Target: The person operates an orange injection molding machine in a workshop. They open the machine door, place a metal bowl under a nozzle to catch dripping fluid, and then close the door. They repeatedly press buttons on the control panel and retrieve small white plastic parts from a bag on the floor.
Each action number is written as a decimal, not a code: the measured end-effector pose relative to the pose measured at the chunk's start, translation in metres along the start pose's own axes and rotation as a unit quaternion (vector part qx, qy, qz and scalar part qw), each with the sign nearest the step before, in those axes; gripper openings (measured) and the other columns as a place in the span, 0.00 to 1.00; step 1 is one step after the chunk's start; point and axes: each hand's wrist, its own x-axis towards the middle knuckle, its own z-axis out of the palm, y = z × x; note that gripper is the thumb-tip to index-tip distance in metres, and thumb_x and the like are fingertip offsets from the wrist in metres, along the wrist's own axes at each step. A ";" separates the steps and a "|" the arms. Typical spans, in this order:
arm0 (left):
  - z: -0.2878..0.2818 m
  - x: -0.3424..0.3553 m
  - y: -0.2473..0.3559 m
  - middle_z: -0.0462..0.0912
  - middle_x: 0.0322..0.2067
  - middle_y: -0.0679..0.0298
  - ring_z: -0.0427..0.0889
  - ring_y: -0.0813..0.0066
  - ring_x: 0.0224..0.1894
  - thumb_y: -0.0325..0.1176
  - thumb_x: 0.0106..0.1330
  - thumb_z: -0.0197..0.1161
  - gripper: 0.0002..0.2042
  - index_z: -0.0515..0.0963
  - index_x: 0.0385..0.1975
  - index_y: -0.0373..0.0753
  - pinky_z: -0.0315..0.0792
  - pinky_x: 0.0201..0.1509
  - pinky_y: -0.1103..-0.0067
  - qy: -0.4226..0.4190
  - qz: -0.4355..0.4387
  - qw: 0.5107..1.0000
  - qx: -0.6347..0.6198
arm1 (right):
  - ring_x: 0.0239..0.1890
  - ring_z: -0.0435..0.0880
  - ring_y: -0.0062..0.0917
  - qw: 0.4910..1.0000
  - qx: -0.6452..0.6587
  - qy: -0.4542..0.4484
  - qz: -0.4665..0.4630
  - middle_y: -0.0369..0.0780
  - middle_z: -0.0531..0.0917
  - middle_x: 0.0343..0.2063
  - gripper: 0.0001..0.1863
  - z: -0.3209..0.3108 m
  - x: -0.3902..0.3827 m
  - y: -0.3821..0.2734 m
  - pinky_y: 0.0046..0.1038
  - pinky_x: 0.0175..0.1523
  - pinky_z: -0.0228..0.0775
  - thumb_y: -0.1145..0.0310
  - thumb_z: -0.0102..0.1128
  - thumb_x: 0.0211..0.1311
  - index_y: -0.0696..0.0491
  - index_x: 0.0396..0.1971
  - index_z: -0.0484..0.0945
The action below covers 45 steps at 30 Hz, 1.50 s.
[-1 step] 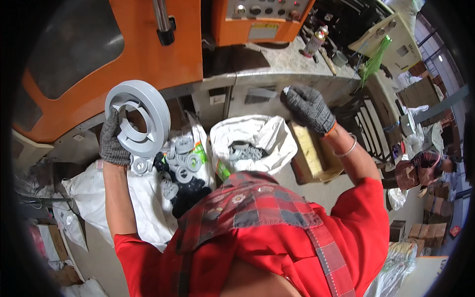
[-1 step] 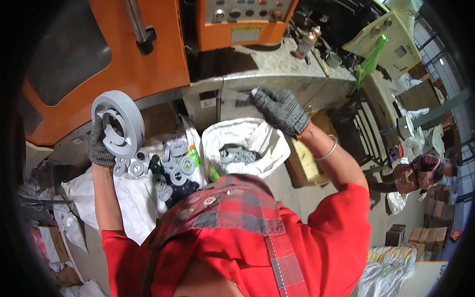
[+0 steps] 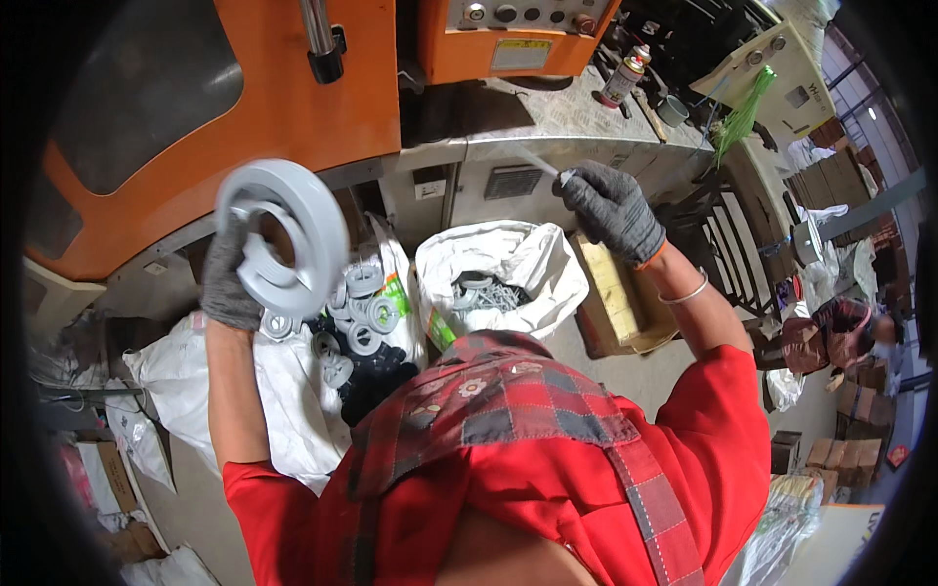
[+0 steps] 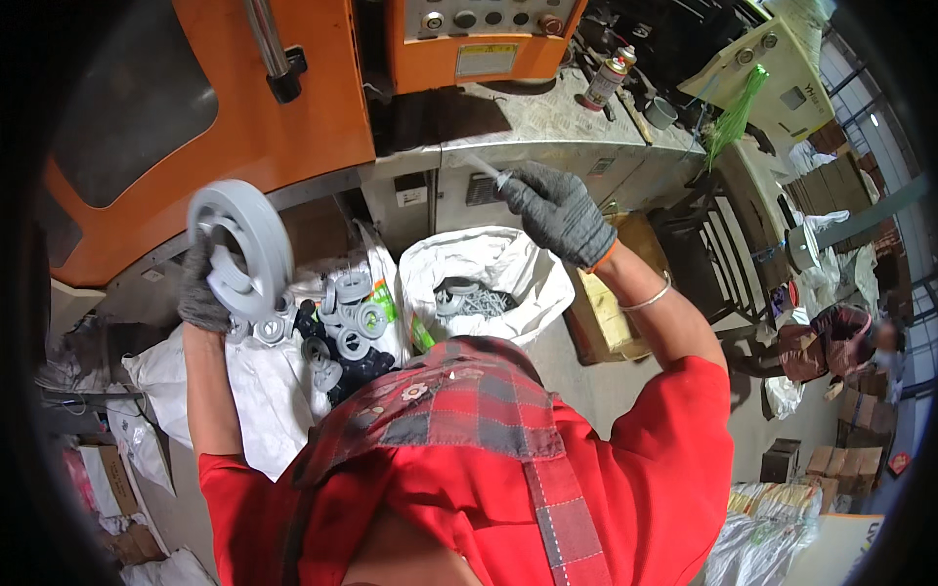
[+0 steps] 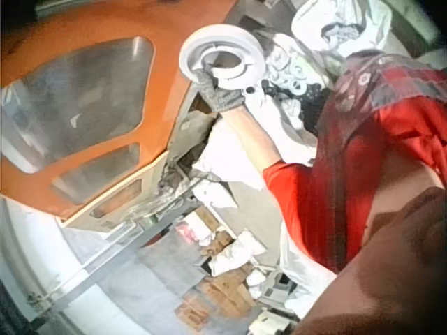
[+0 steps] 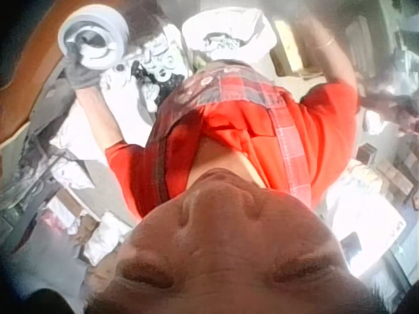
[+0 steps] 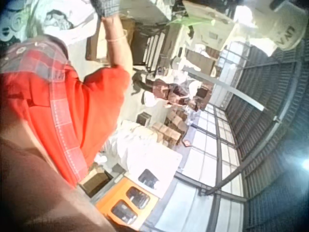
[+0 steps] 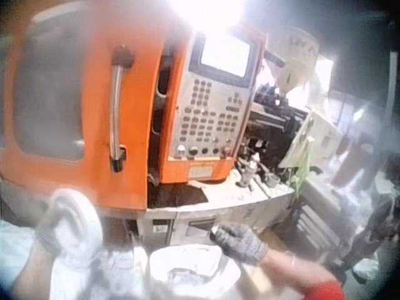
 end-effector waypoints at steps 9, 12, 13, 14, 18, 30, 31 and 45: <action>-0.046 -0.027 -0.176 0.76 0.48 0.55 0.77 0.58 0.49 0.51 0.62 0.60 0.28 0.68 0.56 0.38 0.72 0.54 0.63 -0.050 -0.222 0.974 -0.004 | 0.53 0.75 0.45 0.968 -0.241 0.042 0.052 0.52 0.77 0.49 0.32 0.072 0.000 0.209 0.37 0.57 0.67 0.54 0.60 0.56 0.56 0.58 0.67; -0.057 -0.039 -0.206 0.77 0.45 0.54 0.78 0.58 0.47 0.50 0.62 0.59 0.26 0.69 0.54 0.37 0.72 0.51 0.64 -0.043 -0.174 0.971 0.155 | 0.44 0.82 0.36 0.994 -0.066 0.058 0.068 0.50 0.80 0.45 0.25 0.068 0.032 0.157 0.32 0.45 0.76 0.59 0.60 0.58 0.58 0.51 0.73; -0.060 -0.043 -0.216 0.78 0.44 0.54 0.78 0.57 0.46 0.49 0.62 0.59 0.26 0.70 0.53 0.37 0.72 0.50 0.64 -0.042 -0.157 0.966 0.201 | 0.40 0.84 0.32 0.994 -0.032 0.042 0.091 0.49 0.82 0.43 0.22 0.070 0.036 0.134 0.29 0.41 0.78 0.61 0.61 0.59 0.59 0.49 0.75; -0.062 -0.044 -0.223 0.78 0.43 0.53 0.79 0.57 0.45 0.49 0.63 0.59 0.25 0.70 0.53 0.37 0.72 0.49 0.64 -0.051 -0.149 0.960 0.232 | 0.37 0.83 0.28 0.997 -0.008 0.059 0.052 0.47 0.82 0.42 0.21 0.070 0.040 0.139 0.27 0.38 0.78 0.63 0.61 0.60 0.59 0.49 0.75; -0.079 -0.052 -0.245 0.79 0.38 0.52 0.80 0.56 0.41 0.48 0.63 0.58 0.23 0.72 0.50 0.37 0.73 0.44 0.65 -0.036 -0.102 0.938 0.329 | 0.31 0.80 0.19 0.995 0.084 0.042 0.013 0.40 0.82 0.37 0.17 0.081 0.068 0.098 0.22 0.35 0.76 0.72 0.58 0.62 0.59 0.50 0.74; -0.173 -0.106 -0.254 0.80 0.43 0.47 0.80 0.53 0.44 0.55 0.51 0.67 0.33 0.75 0.50 0.34 0.73 0.46 0.68 0.352 -0.023 0.782 0.513 | 0.54 0.74 0.27 0.893 0.052 0.158 -0.418 0.44 0.75 0.53 0.31 0.110 0.189 -0.076 0.28 0.58 0.67 0.73 0.63 0.58 0.59 0.60 0.62; -0.197 -0.109 -0.272 0.80 0.43 0.48 0.80 0.53 0.44 0.55 0.51 0.67 0.32 0.75 0.49 0.35 0.73 0.46 0.67 0.371 -0.008 0.778 0.507 | 0.56 0.72 0.28 0.892 0.095 0.146 -0.417 0.44 0.72 0.55 0.32 0.116 0.199 -0.094 0.29 0.60 0.65 0.74 0.63 0.58 0.58 0.61 0.60; -0.205 -0.146 -0.305 0.82 0.43 0.56 0.81 0.63 0.45 0.41 0.54 0.65 0.23 0.76 0.49 0.38 0.73 0.49 0.73 0.541 0.023 0.776 0.323 | 0.16 0.78 0.23 0.918 0.272 0.050 -0.283 0.38 0.77 0.17 0.11 0.159 0.250 -0.143 0.25 0.19 0.68 0.71 0.66 0.54 0.55 0.33 0.73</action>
